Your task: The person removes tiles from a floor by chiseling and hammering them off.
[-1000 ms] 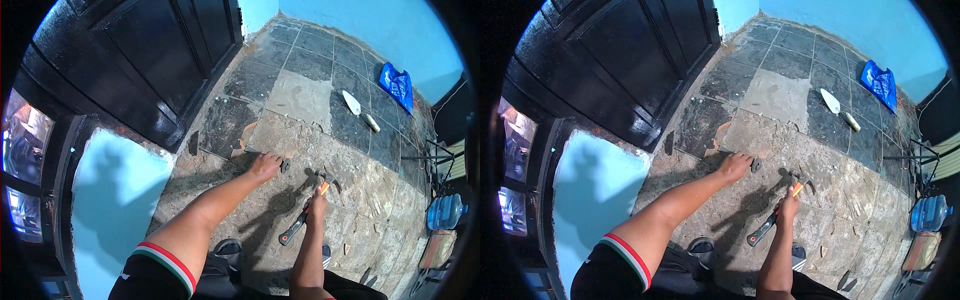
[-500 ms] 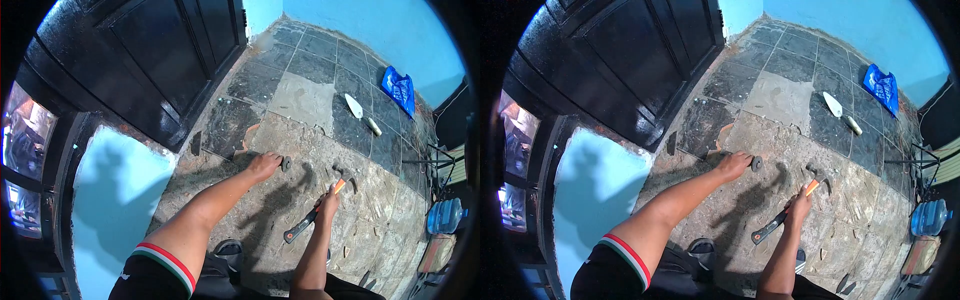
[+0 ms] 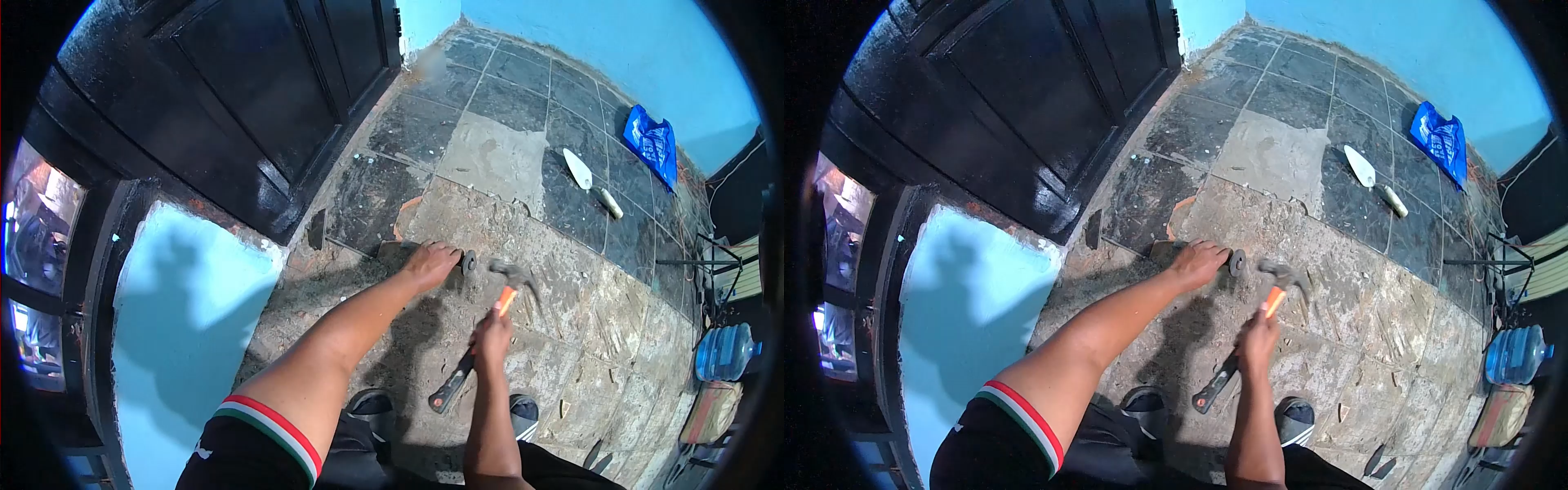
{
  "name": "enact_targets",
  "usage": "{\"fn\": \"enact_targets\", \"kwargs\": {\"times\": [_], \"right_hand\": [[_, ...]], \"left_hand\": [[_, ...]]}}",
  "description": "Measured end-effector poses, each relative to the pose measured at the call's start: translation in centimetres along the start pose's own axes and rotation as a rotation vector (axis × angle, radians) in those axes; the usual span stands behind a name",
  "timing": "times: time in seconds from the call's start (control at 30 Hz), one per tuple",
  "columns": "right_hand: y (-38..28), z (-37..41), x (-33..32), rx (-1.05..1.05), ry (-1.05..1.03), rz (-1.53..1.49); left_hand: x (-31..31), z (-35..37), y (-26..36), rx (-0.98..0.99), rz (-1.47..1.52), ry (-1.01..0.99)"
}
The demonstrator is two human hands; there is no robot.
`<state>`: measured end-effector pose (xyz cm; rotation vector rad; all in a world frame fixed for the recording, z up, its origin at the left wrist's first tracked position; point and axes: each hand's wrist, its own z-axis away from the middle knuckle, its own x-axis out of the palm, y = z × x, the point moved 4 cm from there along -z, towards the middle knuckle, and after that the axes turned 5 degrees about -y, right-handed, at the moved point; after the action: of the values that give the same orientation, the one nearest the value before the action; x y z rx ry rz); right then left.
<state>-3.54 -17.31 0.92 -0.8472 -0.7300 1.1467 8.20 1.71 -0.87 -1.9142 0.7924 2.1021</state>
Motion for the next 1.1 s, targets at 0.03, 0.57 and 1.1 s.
{"fn": "enact_targets", "kwargs": {"times": [0.03, 0.57, 1.1], "right_hand": [[-0.7, -0.2, -1.2, -0.015, 0.075, -0.005], [1.1, 0.2, 0.3, 0.035, 0.031, 0.038], [5.3, 2.4, 4.9, 0.122, -0.159, 0.145]], "left_hand": [[-0.1, 0.0, 0.0, 0.002, -0.005, -0.001], [1.5, -1.1, 0.2, 0.021, -0.119, -0.071], [1.1, 4.6, -7.8, -0.252, -0.206, -0.036]]}}
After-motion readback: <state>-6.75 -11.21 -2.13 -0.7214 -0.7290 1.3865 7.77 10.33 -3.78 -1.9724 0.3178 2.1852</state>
